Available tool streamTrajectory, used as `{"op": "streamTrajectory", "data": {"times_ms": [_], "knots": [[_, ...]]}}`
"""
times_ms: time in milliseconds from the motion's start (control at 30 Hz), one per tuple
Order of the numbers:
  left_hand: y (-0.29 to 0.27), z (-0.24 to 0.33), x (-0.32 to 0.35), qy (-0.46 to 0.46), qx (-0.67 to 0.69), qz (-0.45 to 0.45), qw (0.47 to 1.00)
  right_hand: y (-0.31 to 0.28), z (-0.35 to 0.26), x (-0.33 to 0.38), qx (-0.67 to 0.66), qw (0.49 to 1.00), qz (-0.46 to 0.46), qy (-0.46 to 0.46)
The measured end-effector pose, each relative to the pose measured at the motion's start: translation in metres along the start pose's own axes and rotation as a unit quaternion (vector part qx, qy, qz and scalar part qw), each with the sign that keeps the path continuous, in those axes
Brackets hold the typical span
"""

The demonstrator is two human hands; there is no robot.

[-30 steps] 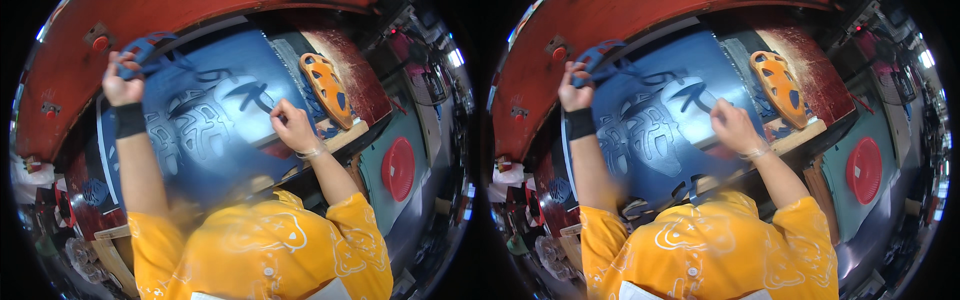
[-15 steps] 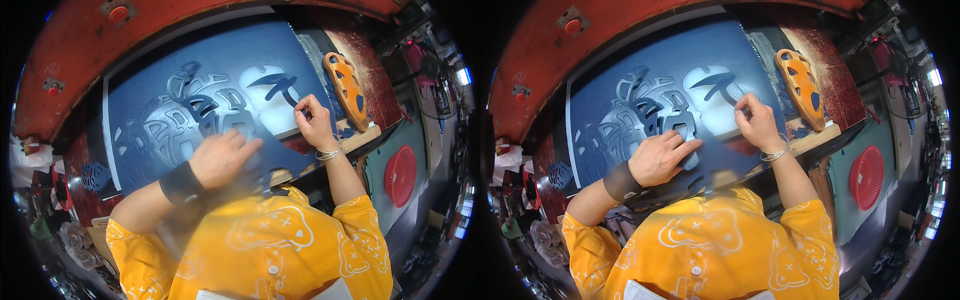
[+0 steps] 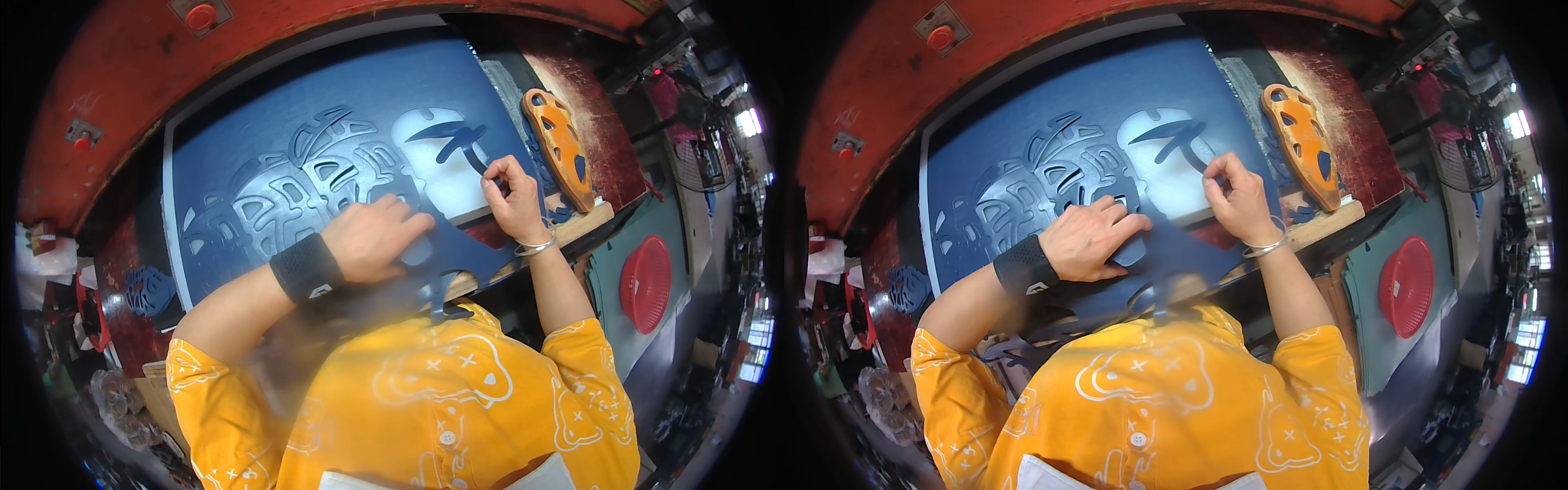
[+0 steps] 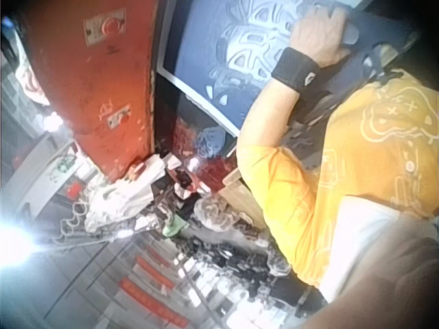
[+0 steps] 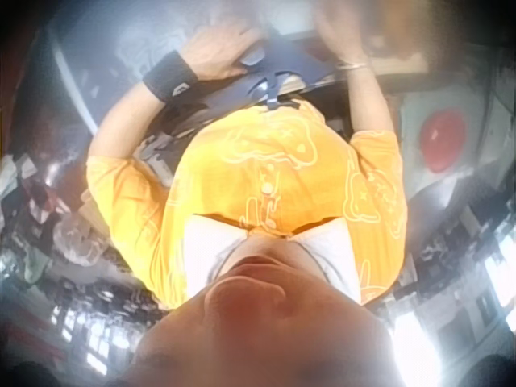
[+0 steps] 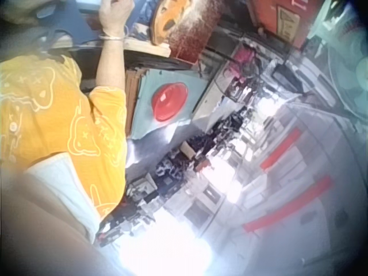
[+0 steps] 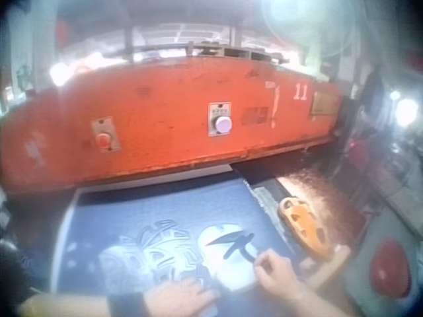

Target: The person collects blue rubber scraps from a machine surface into a red basket and transfers them into a white sack. They then place a large blue rubber sheet onto the machine, align it, and use a wooden block to press and smooth the sheet against the machine surface.

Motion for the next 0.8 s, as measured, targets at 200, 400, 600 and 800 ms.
{"op": "streamTrajectory", "data": {"times_ms": [200,400,600,800], "knots": [[-0.031,-0.032,0.002,-0.061,0.170,0.260,0.949,-0.003,-0.008,-0.004,0.021,0.995,-0.042,0.086],[-0.062,-0.097,0.027,-0.242,0.615,0.457,0.595,0.004,-0.089,-0.021,0.072,0.974,0.094,-0.194],[-0.055,-0.088,0.029,-0.213,0.602,0.423,0.643,0.094,-0.122,-0.036,-0.009,0.990,-0.100,-0.102],[-0.064,-0.071,0.028,-0.177,0.549,0.414,0.704,0.108,-0.121,-0.046,-0.024,0.994,-0.102,-0.031]]}}
Point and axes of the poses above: each hand's wrist, its own x-axis away from the middle knuckle, its own y-axis out of the palm, z = x × y, the point moved 3 cm from there along -x, towards the middle knuckle, and after that the axes turned 7 degrees about z, right-handed, at the moved point
